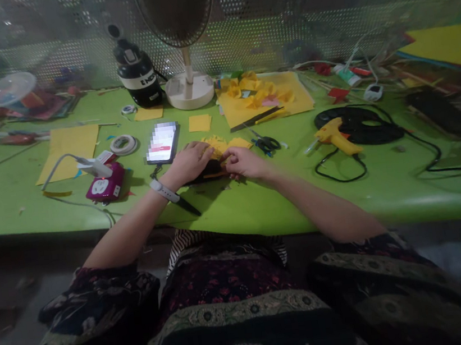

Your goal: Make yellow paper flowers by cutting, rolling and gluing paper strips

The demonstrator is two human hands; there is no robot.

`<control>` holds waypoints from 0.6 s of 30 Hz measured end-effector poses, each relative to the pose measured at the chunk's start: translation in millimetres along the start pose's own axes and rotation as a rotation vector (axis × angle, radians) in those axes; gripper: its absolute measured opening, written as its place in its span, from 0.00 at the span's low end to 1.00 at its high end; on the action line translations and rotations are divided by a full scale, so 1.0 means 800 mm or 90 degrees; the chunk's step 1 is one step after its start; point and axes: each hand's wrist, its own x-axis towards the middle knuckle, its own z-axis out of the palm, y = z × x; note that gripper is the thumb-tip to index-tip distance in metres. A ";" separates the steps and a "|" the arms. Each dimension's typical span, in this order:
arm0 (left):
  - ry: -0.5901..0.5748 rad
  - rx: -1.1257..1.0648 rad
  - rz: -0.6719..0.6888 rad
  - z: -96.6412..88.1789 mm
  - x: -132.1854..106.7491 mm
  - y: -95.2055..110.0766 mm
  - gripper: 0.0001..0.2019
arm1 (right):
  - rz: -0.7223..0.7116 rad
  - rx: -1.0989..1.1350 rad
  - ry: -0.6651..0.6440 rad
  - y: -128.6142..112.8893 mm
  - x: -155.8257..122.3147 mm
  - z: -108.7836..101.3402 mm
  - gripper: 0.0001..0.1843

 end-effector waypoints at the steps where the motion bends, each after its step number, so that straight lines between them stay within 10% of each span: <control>1: -0.004 0.018 -0.001 -0.001 0.000 0.001 0.20 | 0.001 -0.001 0.001 0.000 0.000 0.000 0.13; 18: -0.016 0.044 -0.008 -0.002 0.000 0.001 0.21 | 0.007 0.006 0.003 -0.002 0.001 0.000 0.13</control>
